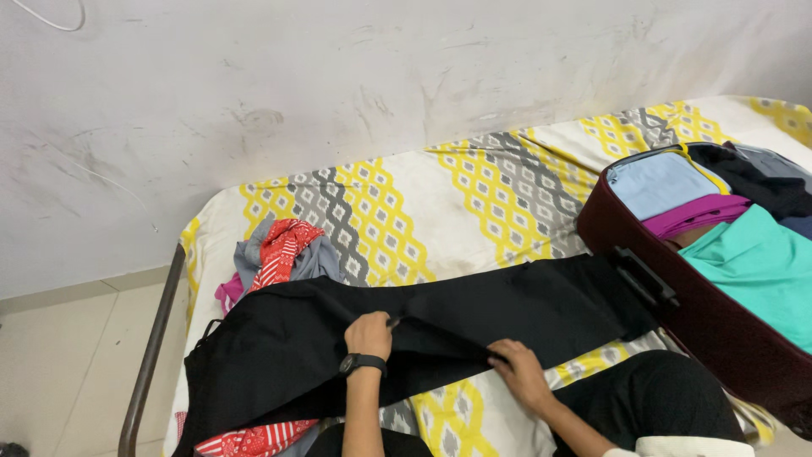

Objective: The person folds clothes including a pair of black trousers and a light blue garment, and places them into an open suitcase on a bed.

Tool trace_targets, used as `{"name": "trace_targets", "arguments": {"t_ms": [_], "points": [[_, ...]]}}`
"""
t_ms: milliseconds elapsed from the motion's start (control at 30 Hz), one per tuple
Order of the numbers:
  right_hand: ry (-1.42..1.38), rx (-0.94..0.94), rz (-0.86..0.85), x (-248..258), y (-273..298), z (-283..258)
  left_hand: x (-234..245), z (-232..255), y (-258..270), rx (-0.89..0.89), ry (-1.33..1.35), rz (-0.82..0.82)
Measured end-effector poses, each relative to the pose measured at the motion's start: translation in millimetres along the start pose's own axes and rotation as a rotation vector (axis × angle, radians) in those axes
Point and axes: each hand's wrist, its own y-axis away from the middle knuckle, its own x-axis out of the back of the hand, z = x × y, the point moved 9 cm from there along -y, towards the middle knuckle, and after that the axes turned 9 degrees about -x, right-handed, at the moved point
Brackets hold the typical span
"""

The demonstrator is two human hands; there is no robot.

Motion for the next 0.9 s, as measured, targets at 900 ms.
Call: {"name": "trace_targets", "arguments": {"t_ms": [900], "points": [[-0.709,-0.148,-0.382,99,-40,-62,125,-38,27,0.378,0.756,0.548]]}}
